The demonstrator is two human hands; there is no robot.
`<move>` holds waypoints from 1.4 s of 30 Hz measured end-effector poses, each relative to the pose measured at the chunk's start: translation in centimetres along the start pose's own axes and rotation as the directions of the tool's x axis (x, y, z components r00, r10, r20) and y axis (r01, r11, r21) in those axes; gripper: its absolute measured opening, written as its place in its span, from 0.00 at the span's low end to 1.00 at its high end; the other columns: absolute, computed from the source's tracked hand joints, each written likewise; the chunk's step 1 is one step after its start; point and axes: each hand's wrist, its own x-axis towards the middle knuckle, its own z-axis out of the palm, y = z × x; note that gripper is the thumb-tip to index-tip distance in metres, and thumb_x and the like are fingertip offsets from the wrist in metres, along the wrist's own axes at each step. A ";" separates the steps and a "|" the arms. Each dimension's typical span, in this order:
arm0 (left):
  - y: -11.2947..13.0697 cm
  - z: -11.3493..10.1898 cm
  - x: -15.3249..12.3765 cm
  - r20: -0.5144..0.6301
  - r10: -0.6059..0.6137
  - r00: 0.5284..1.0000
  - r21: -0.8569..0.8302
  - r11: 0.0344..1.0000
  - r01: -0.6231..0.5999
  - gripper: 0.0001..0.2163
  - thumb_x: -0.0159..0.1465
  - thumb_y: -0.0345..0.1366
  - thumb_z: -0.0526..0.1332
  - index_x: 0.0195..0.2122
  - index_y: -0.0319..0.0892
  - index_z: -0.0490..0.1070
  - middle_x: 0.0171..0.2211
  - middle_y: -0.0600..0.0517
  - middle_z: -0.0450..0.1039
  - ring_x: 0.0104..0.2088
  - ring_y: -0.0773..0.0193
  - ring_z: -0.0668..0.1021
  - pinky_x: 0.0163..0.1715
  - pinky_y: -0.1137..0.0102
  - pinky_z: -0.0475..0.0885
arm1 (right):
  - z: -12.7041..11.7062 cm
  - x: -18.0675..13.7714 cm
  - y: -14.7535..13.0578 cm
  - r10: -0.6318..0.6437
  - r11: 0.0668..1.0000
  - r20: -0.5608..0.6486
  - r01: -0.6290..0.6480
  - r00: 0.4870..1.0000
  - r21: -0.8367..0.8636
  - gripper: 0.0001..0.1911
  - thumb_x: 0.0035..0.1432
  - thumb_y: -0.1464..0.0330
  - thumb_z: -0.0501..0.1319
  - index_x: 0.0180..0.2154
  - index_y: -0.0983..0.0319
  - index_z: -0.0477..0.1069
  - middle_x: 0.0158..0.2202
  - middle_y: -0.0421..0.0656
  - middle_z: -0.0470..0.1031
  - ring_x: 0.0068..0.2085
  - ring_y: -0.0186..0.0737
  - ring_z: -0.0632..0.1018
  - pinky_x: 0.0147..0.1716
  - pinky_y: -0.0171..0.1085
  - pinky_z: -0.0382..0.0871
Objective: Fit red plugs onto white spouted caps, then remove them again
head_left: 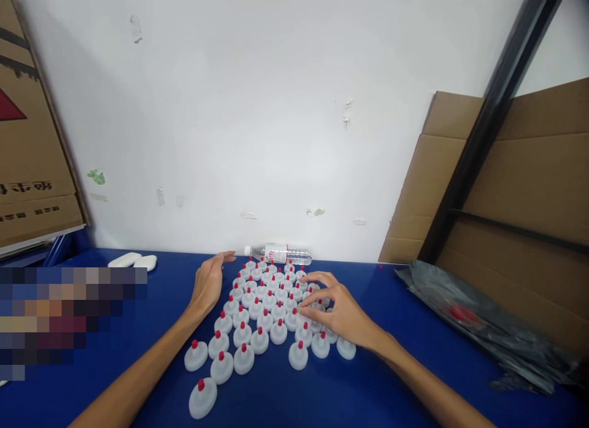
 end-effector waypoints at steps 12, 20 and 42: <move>0.6 -0.2 0.0 0.046 -0.020 0.999 0.231 0.973 0.009 0.28 0.68 0.49 0.42 0.54 0.42 0.76 0.53 0.46 0.78 0.58 0.48 0.75 0.60 0.58 0.65 | -2.9 0.9 5.6 0.109 0.987 -0.427 -0.148 0.898 -0.059 0.19 0.58 0.47 0.62 0.34 0.53 0.79 0.44 0.47 0.79 0.50 0.56 0.76 0.56 0.56 0.64; -1.1 -1.4 0.3 0.054 -0.028 0.998 0.585 0.811 -0.009 0.36 0.65 0.60 0.45 0.66 0.41 0.65 0.72 0.38 0.44 0.71 0.31 0.40 0.66 0.40 0.41 | -2.1 0.7 6.5 0.147 0.983 -0.316 -0.175 0.937 -0.062 0.26 0.68 0.47 0.49 0.44 0.51 0.81 0.48 0.43 0.81 0.54 0.54 0.77 0.58 0.53 0.64; -2.9 -2.7 1.0 0.080 -0.302 0.950 0.869 0.487 0.082 0.45 0.61 0.67 0.44 0.71 0.38 0.51 0.70 0.27 0.46 0.69 0.29 0.51 0.63 0.40 0.47 | -2.3 -0.3 9.2 0.435 0.772 -0.037 -0.394 0.899 -0.498 0.35 0.71 0.49 0.31 0.69 0.53 0.55 0.72 0.47 0.52 0.72 0.51 0.50 0.69 0.54 0.41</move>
